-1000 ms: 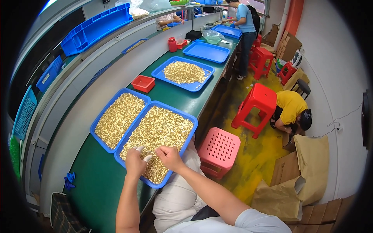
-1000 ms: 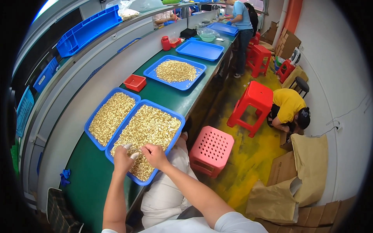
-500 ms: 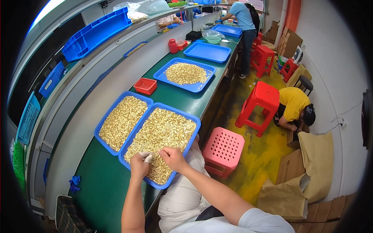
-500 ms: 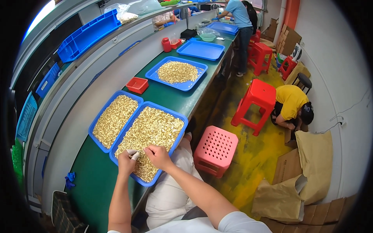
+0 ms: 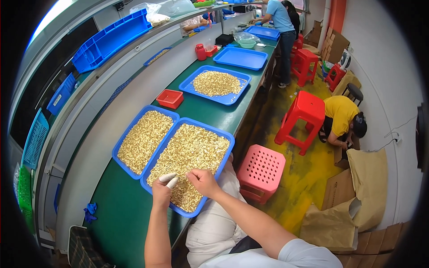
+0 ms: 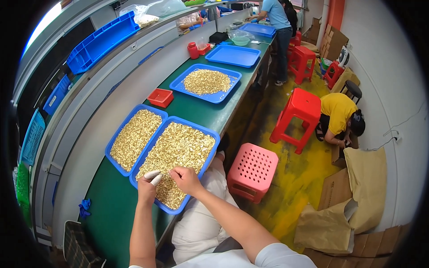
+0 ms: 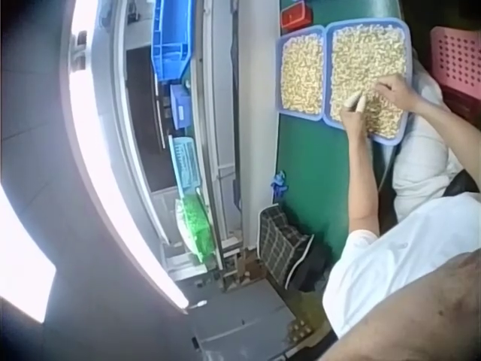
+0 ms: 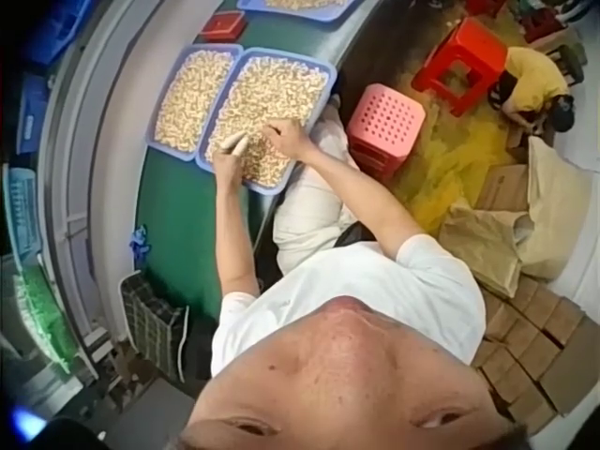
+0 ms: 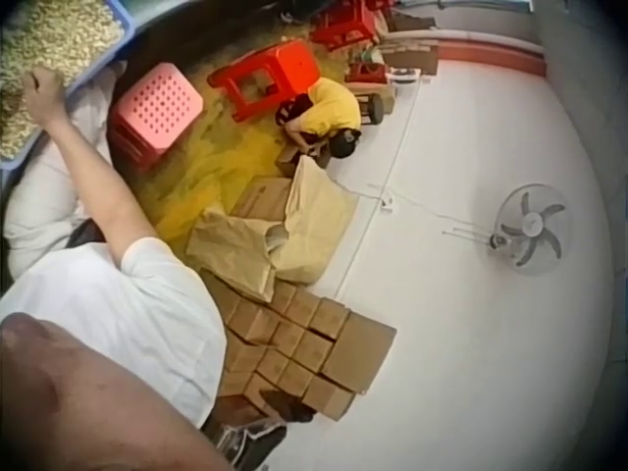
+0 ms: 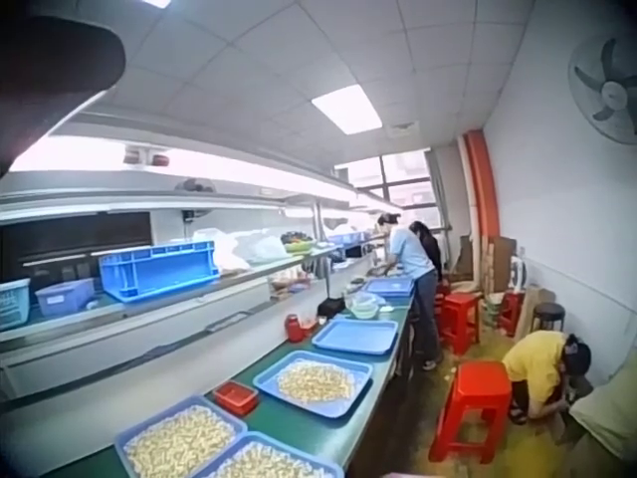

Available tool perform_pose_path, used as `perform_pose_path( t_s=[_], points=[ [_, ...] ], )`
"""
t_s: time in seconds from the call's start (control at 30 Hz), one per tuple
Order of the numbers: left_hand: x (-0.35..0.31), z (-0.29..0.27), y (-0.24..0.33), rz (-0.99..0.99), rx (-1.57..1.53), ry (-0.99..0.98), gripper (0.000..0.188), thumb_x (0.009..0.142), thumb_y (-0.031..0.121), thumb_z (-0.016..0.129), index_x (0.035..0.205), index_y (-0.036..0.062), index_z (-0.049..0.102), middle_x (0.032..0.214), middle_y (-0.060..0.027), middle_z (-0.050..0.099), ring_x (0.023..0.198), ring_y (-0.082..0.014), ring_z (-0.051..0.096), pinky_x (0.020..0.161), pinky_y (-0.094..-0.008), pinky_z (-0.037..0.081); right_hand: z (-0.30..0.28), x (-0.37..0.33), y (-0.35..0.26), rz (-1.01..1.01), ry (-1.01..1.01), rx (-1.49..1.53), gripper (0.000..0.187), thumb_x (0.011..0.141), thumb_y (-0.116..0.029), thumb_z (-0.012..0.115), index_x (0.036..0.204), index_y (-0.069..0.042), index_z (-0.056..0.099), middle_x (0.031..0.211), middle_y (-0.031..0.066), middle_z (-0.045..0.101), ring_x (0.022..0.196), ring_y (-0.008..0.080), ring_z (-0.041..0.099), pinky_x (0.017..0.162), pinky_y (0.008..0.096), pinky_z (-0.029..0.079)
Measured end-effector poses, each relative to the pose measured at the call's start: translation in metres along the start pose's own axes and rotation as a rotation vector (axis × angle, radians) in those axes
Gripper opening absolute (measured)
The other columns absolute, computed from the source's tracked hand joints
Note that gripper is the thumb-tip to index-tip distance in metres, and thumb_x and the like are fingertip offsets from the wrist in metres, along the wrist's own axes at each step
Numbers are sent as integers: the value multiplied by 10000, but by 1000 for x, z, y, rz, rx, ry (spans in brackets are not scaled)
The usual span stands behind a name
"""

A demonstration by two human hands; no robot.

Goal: Sorting individual grains or seeds from large trays at a manual workstation on a production floor.

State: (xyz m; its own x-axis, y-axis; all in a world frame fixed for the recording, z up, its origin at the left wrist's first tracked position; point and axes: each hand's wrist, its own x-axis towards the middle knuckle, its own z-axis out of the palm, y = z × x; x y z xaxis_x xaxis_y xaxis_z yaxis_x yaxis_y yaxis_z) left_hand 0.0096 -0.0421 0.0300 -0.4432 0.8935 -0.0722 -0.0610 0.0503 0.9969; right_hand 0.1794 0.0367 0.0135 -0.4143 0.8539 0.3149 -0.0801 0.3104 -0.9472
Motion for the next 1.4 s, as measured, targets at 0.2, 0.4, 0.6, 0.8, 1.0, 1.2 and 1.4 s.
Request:
perform_pose_path(
  t_s=[0.2, 0.4, 0.6, 0.8, 1.0, 1.2, 1.4],
  points=[
    [3, -5, -2, -22, -19, -34, 150, 909, 41, 687, 1053, 8, 714, 911, -58, 727, 828, -134, 674, 770, -249, 532, -1, 0, -3, 11, -2, -20, 341, 942, -197, 632, 697, 16, 529, 586, 161, 491, 501, 216, 415, 507, 371, 377],
    [3, -2, 1, -6, -40, -20, 132, 924, 26, 656, 1046, 3, 700, 888, -62, 714, 754, -126, 632, 702, -253, 507, -1, 0, 1, 15, -14, -44, 345, 939, -208, 636, 699, 16, 530, 590, 163, 493, 505, 220, 417, 510, 377, 377],
    [2, -3, 7, -33, -27, -24, 177, 875, -47, 678, 1047, -9, 698, 932, -75, 720, 832, -149, 674, 786, -277, 550, -1, 0, -3, -5, -18, -27, 329, 936, -213, 638, 709, 10, 552, 591, 158, 492, 506, 234, 431, 513, 380, 379],
    [1, 1, 14, -17, 93, -107, 176, 862, -51, 685, 1033, -16, 711, 926, -90, 732, 830, -158, 695, 769, -268, 557, -2, 1, -1, -37, -32, -12, 315, 934, -201, 634, 712, 8, 558, 588, 154, 497, 503, 229, 438, 513, 377, 384],
    [4, -6, 9, -12, -34, -82, 134, 886, -41, 662, 1012, -24, 705, 927, -107, 735, 814, -172, 703, 752, -271, 557, 0, 0, 1, -3, -14, 14, 310, 931, -192, 635, 708, 9, 556, 578, 153, 492, 494, 221, 427, 501, 371, 378],
    [1, -5, 16, 6, 11, -127, 124, 895, -38, 652, 1007, -24, 703, 916, -113, 735, 810, -173, 705, 732, -271, 556, -1, 0, 0, -1, -3, -19, 295, 925, -180, 638, 706, 5, 567, 584, 155, 504, 492, 220, 436, 500, 368, 382],
    [0, -3, 17, -8, -10, -109, 121, 888, -45, 658, 998, -28, 703, 916, -116, 736, 806, -173, 705, 726, -265, 554, -1, 0, -2, -4, 22, 2, 295, 921, -178, 639, 702, 5, 562, 591, 162, 508, 493, 231, 438, 503, 375, 385]
  ],
)
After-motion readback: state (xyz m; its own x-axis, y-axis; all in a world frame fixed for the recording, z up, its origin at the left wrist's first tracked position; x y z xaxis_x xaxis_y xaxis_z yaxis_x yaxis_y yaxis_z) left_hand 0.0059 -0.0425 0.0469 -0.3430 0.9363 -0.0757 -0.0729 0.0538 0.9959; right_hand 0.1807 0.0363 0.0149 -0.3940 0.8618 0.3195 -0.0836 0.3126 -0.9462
